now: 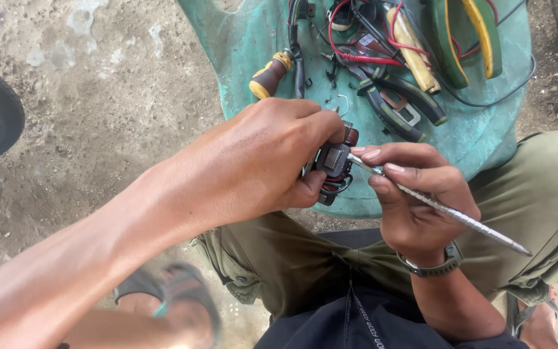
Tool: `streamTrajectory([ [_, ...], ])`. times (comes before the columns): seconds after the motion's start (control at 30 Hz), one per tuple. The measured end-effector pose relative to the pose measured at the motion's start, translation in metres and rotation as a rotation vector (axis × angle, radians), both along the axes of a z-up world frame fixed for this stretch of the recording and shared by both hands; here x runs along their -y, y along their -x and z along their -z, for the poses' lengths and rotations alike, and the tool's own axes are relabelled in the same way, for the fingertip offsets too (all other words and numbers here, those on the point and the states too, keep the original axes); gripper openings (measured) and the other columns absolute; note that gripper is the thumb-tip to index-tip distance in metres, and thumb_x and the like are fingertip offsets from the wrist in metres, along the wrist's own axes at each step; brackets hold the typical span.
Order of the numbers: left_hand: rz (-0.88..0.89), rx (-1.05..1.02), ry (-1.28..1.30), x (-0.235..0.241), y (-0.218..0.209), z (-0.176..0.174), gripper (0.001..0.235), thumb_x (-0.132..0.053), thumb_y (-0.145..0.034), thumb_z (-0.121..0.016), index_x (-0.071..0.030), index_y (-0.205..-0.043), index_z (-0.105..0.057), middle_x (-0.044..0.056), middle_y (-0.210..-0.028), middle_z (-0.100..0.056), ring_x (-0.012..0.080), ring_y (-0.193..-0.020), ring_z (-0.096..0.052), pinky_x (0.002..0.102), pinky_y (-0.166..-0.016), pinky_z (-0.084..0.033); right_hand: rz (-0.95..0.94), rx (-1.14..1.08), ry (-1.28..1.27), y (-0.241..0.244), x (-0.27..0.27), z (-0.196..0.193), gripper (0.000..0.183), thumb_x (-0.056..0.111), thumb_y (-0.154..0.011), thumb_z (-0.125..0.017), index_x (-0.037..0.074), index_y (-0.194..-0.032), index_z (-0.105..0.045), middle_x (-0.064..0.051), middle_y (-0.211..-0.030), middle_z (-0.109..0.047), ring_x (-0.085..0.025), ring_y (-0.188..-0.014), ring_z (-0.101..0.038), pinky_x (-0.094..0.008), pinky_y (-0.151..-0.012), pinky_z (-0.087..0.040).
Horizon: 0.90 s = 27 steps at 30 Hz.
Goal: Disassembling and repairing a motorcycle stator assembly using a screwdriver and pliers on a makeshift workbench.
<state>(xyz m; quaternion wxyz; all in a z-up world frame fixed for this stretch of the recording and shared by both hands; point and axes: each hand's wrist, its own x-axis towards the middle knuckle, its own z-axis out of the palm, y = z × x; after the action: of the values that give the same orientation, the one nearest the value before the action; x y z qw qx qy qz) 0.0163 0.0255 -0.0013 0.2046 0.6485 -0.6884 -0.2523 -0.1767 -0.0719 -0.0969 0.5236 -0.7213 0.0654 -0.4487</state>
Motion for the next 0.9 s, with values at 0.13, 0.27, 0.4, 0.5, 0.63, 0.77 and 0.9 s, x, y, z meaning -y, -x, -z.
streamTrajectory([
  [0.13, 0.002, 0.035, -0.056, 0.002, 0.001, -0.002, 0.038, -0.008, -0.079, -0.074, -0.001, -0.113, -0.060, 0.014, -0.088, -0.062, 0.0385, -0.063, -0.064, 0.047, -0.049, -0.044, 0.002, -0.006, -0.017, 0.000, 0.004, 0.005, 0.014, -0.004, -0.101, -0.060, 0.002, -0.107, -0.049, -0.032, -0.103, -0.063, -0.040, -0.100, -0.073, -0.049, -0.095, -0.072],
  [0.27, 0.036, 0.074, -0.016, 0.001, 0.002, 0.000, 0.022, -0.004, -0.081, -0.066, -0.002, -0.098, -0.054, 0.014, -0.082, -0.056, 0.0355, -0.058, -0.057, 0.047, -0.048, -0.041, -0.006, 0.037, -0.138, 0.000, 0.003, 0.019, 0.015, 0.002, -0.100, -0.064, 0.008, -0.107, -0.053, -0.028, -0.105, -0.066, -0.037, -0.100, -0.074, -0.045, -0.095, -0.071],
  [0.4, 0.021, 0.027, 0.007, 0.000, 0.000, -0.001, 0.021, -0.003, -0.085, -0.065, 0.001, -0.104, -0.056, 0.015, -0.084, -0.057, 0.0347, -0.060, -0.058, 0.045, -0.050, -0.041, 0.038, 0.098, -0.214, -0.004, -0.003, 0.032, 0.015, 0.005, -0.098, -0.067, 0.007, -0.104, -0.054, -0.028, -0.106, -0.067, -0.037, -0.098, -0.076, -0.044, -0.093, -0.071],
  [0.5, 0.006, 0.014, -0.046, -0.001, -0.001, -0.003, 0.022, -0.005, -0.087, -0.065, -0.002, -0.107, -0.055, 0.013, -0.085, -0.057, 0.0323, -0.061, -0.056, 0.043, -0.050, -0.040, -0.003, 0.206, -0.318, -0.006, -0.005, 0.049, 0.016, 0.000, -0.097, -0.068, 0.007, -0.106, -0.057, -0.025, -0.107, -0.067, -0.035, -0.100, -0.075, -0.045, -0.095, -0.071],
  [0.63, 0.016, 0.019, -0.015, -0.001, 0.000, -0.001, 0.022, -0.006, -0.089, -0.061, -0.002, -0.109, -0.055, 0.013, -0.086, -0.056, 0.0334, -0.061, -0.056, 0.043, -0.050, -0.041, -0.030, 0.206, -0.404, -0.005, -0.005, 0.054, 0.018, 0.001, -0.096, -0.069, 0.009, -0.106, -0.058, -0.024, -0.108, -0.068, -0.035, -0.101, -0.075, -0.045, -0.096, -0.070],
  [0.77, 0.005, 0.057, 0.003, -0.001, 0.001, 0.002, 0.025, -0.008, -0.089, -0.062, -0.003, -0.112, -0.055, 0.012, -0.086, -0.055, 0.0354, -0.059, -0.055, 0.046, -0.046, -0.041, -0.012, 0.232, -0.486, -0.007, -0.004, 0.055, 0.016, 0.000, -0.096, -0.068, 0.006, -0.105, -0.057, -0.027, -0.105, -0.066, -0.034, -0.099, -0.073, -0.048, -0.096, -0.070],
  [0.9, 0.004, 0.144, 0.058, -0.004, 0.002, 0.009, 0.027, -0.011, -0.089, -0.064, -0.003, -0.114, -0.055, 0.012, -0.087, -0.055, 0.0389, -0.057, -0.056, 0.050, -0.043, -0.043, 0.014, 0.235, -0.487, -0.009, -0.006, 0.053, 0.016, 0.003, -0.095, -0.070, 0.005, -0.102, -0.056, -0.026, -0.099, -0.066, -0.032, -0.096, -0.072, -0.051, -0.094, -0.071],
])
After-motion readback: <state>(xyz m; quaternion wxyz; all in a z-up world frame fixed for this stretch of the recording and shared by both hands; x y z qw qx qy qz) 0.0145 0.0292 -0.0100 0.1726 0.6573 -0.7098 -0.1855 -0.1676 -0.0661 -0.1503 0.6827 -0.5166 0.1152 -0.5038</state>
